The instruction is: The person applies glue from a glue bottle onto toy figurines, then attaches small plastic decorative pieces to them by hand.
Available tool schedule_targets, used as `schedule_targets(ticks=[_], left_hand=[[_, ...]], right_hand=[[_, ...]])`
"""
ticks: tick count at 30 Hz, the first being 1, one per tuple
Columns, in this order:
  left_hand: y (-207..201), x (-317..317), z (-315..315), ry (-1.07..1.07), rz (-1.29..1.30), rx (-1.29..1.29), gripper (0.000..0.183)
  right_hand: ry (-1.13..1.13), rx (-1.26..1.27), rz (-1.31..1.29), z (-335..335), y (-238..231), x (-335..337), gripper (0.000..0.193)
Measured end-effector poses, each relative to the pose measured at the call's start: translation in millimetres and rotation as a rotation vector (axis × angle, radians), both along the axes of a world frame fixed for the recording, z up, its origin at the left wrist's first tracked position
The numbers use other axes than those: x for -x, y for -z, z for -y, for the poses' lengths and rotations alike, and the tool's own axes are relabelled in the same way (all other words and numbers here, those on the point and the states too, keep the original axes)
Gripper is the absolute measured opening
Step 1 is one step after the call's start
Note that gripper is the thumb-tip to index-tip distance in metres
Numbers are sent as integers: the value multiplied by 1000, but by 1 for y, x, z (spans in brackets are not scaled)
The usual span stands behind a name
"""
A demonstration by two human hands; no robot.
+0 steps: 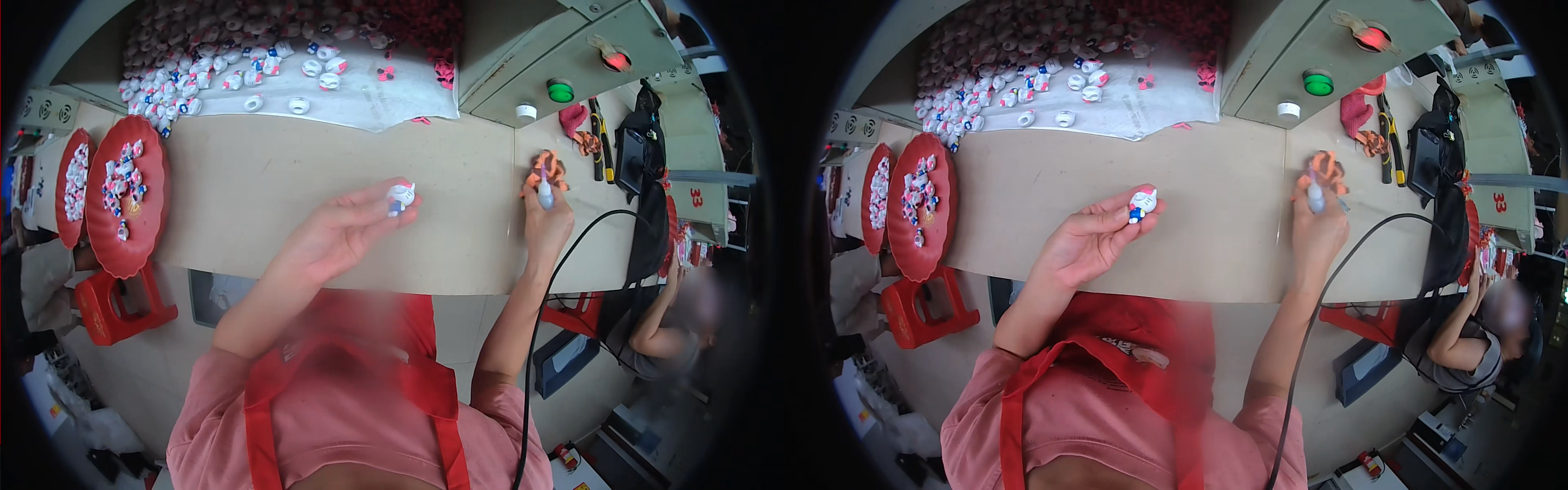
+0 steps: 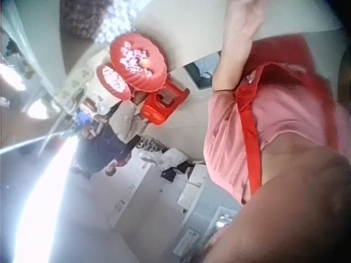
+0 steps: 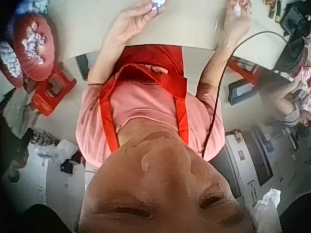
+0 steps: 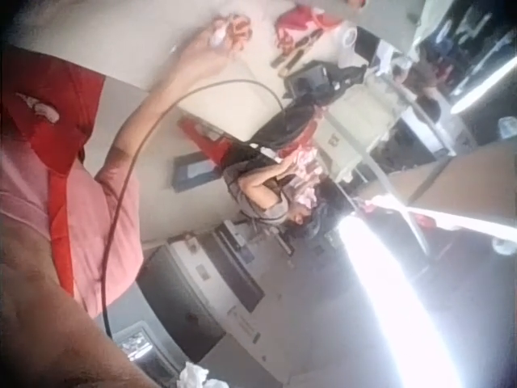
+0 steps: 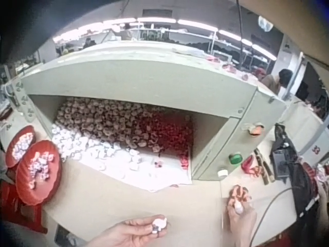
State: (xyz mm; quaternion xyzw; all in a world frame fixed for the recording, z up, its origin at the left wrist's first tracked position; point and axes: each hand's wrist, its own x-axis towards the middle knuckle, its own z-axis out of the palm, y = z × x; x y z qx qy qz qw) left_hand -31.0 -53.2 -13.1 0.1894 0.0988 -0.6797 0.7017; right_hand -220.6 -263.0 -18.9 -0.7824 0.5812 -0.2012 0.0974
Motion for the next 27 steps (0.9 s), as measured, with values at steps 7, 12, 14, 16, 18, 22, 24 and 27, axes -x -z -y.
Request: schedule_targets(ticks=[7,12,14,16,18,22,24,27], left_hand=[[2,20,16,19,187,-67,40],[-1,17,6,92,423,5,39],[2,11,-2,143,422,62,39],[-3,3,-12,185,419,124,40],[-12,-1,-22,210,436,245,41],[0,-21,-28,-34,533,55,43],[-1,-24,-34,-33,551,48,44],[-1,-31,-48,-67,560,40,43]], right_hand=[[-420,-547,930,-86,-23,-38,15],[-512,-732,972,-102,-25,-45,16],[-439,-598,894,-99,-26,-44,15],[-292,-332,745,-88,-32,-39,13],[-40,-275,725,-60,-31,-18,13],[-160,230,364,-39,-25,-22,16],[-229,-173,467,-45,-18,-61,20],[-381,-100,212,-41,-1,-122,21]])
